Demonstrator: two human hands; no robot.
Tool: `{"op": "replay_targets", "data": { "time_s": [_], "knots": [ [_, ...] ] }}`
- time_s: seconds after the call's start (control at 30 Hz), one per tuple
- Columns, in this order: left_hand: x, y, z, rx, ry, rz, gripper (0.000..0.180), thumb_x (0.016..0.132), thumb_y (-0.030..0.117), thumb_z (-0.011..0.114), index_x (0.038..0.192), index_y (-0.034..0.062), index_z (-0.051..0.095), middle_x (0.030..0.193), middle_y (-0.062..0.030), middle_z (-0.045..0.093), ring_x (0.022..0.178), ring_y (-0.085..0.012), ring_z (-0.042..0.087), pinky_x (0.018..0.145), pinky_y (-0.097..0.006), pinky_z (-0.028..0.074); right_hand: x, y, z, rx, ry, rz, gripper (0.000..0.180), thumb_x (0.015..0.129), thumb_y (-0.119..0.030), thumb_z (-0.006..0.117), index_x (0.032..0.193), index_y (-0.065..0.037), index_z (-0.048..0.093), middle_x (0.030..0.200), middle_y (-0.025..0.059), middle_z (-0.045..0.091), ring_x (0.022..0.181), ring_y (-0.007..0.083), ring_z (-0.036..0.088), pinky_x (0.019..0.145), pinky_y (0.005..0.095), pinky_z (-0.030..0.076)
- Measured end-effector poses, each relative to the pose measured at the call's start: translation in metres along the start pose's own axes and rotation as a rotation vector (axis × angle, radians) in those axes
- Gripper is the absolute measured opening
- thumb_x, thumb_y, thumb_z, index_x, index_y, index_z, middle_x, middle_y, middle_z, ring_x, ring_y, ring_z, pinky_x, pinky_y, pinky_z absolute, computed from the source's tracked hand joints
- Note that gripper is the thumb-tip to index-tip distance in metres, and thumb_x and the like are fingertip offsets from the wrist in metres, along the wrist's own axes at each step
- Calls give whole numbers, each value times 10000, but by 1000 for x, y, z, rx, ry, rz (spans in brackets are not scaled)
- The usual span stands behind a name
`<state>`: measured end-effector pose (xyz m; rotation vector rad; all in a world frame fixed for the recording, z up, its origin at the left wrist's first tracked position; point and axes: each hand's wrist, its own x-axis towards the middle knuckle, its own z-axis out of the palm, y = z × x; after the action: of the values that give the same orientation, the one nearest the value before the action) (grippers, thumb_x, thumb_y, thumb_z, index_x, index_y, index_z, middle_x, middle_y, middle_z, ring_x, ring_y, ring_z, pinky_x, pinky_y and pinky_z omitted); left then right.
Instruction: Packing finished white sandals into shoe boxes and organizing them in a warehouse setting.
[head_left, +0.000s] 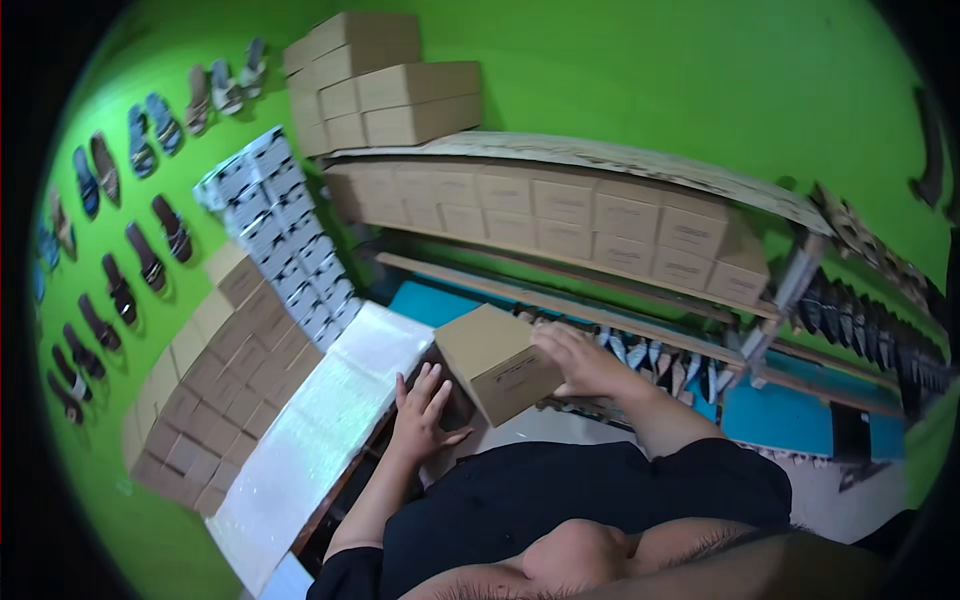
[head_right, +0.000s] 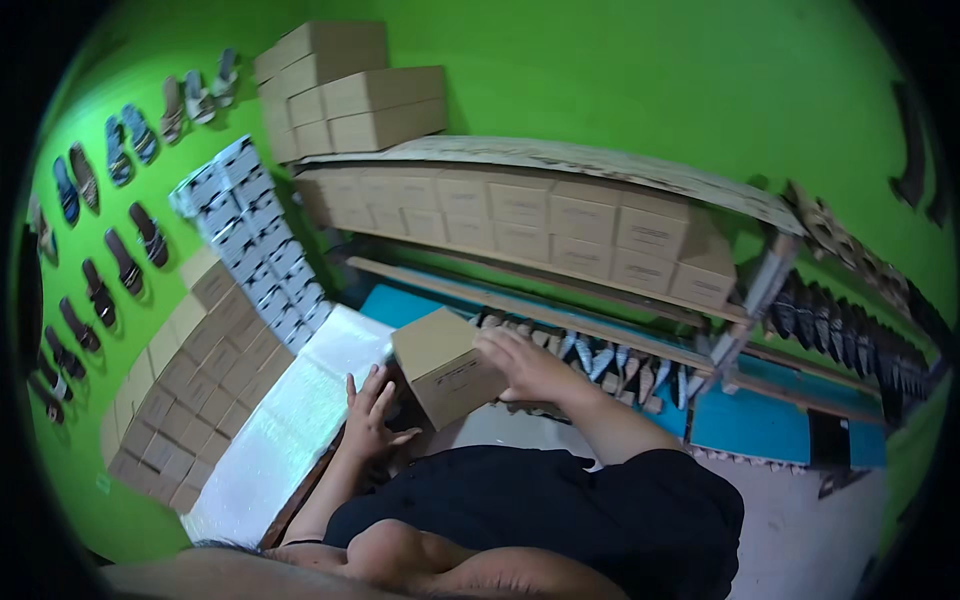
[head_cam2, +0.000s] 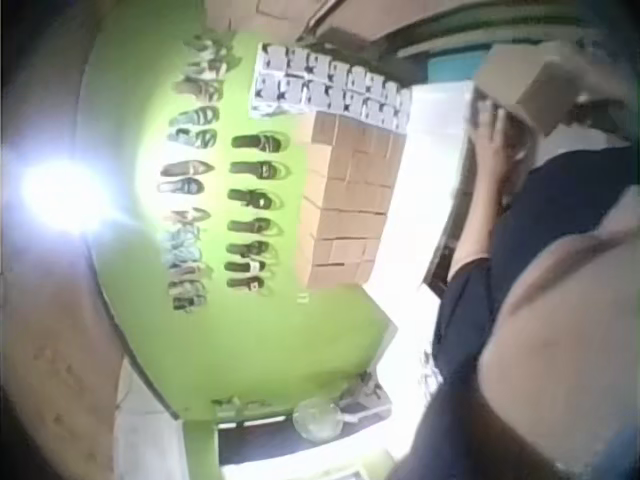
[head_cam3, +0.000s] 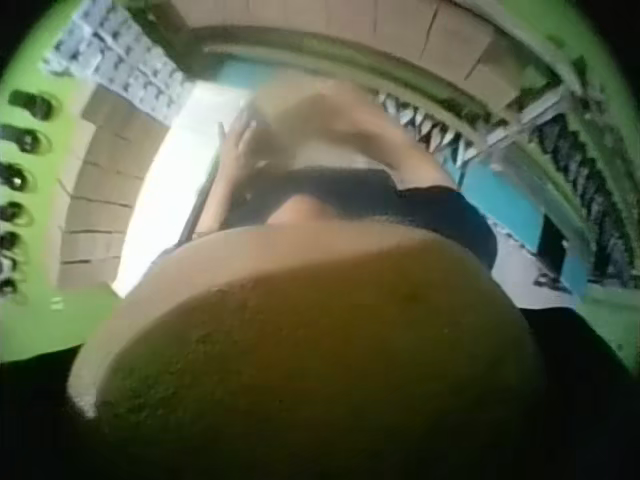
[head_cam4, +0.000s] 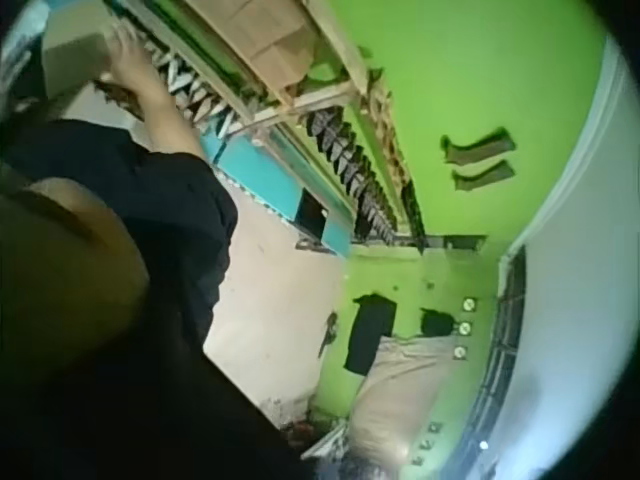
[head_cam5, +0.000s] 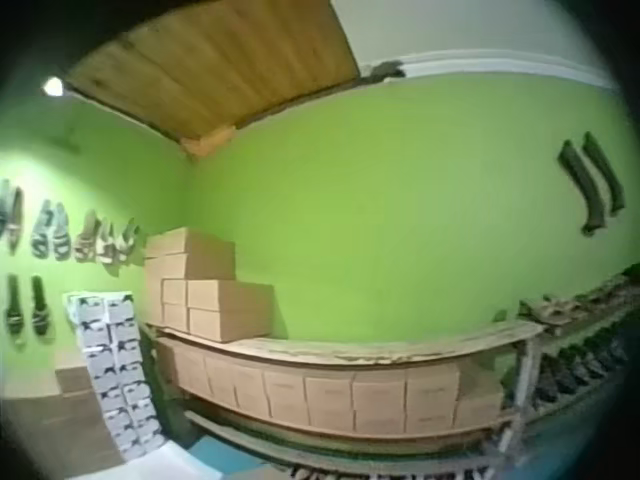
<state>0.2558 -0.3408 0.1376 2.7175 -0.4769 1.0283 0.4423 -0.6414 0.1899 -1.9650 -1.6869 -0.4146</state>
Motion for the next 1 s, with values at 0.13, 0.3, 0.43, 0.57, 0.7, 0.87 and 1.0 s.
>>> {"op": "replay_targets", "data": {
  "time_s": [0.13, 0.3, 0.43, 0.57, 0.7, 0.87, 1.0],
  "knots": [
    [23, 9, 32, 70, 0, -33, 874, 664, 342, 853, 1415, 141, 455, 1517, -176, 398, 1425, -361, 369, 1140, -676, 74, -64, -14, -105, -232, 30, 265, 962, 498, -127, 870, 1358, -45, 445, 1399, 199, 457, 1325, 407, 427, 1113, 482, 374],
    [38, 12, 53, 33, -27, -97, 800, 711, 305, 809, 1412, 135, 461, 1529, -189, 375, 1433, -369, 348, 1137, -692, 45, -131, -61, -201, -379, 163, 515, 975, 446, -38, 837, 1346, -53, 463, 1366, 190, 490, 1305, 413, 442, 1098, 460, 390],
    [58, 7, 69, 35, -30, -61, 786, 724, 277, 792, 1416, 128, 449, 1538, -192, 358, 1437, -374, 336, 1136, -699, 41, -159, -105, -241, -602, 326, 616, 970, 436, 6, 816, 1338, -67, 467, 1343, 186, 510, 1273, 410, 475, 1067, 454, 418],
    [84, 16, 72, 8, -24, -19, 837, 700, 185, 793, 1435, 96, 402, 1534, -219, 353, 1443, -392, 321, 1139, -683, 50, -170, -124, -257, -802, 437, 704, 989, 432, 22, 807, 1352, -68, 454, 1338, 185, 518, 1263, 406, 484, 1047, 454, 435],
    [91, 21, 75, -17, -31, 34, 824, 709, 192, 783, 1435, 106, 405, 1530, -206, 365, 1442, -386, 326, 1143, -677, 40, -180, -112, -264, -900, 476, 752, 1008, 440, 38, 801, 1374, -73, 437, 1372, 177, 491, 1268, 405, 472, 1049, 455, 434],
    [80, 19, 68, -17, -64, 25, 802, 713, 208, 776, 1427, 112, 425, 1523, -194, 383, 1434, -373, 346, 1148, -668, 15, -193, -60, -261, -933, 477, 750, 1007, 454, 47, 808, 1378, -76, 427, 1376, 170, 479, 1273, 401, 461, 1058, 455, 425],
    [66, 16, 57, 9, -138, -80, 770, 722, 232, 785, 1414, 138, 462, 1510, -151, 411, 1431, -341, 359, 1144, -679, 24, -200, -12, -255, -956, 503, 750, 989, 481, 47, 817, 1378, -87, 423, 1375, 167, 473, 1279, 394, 456, 1068, 455, 418]
  ]
}}
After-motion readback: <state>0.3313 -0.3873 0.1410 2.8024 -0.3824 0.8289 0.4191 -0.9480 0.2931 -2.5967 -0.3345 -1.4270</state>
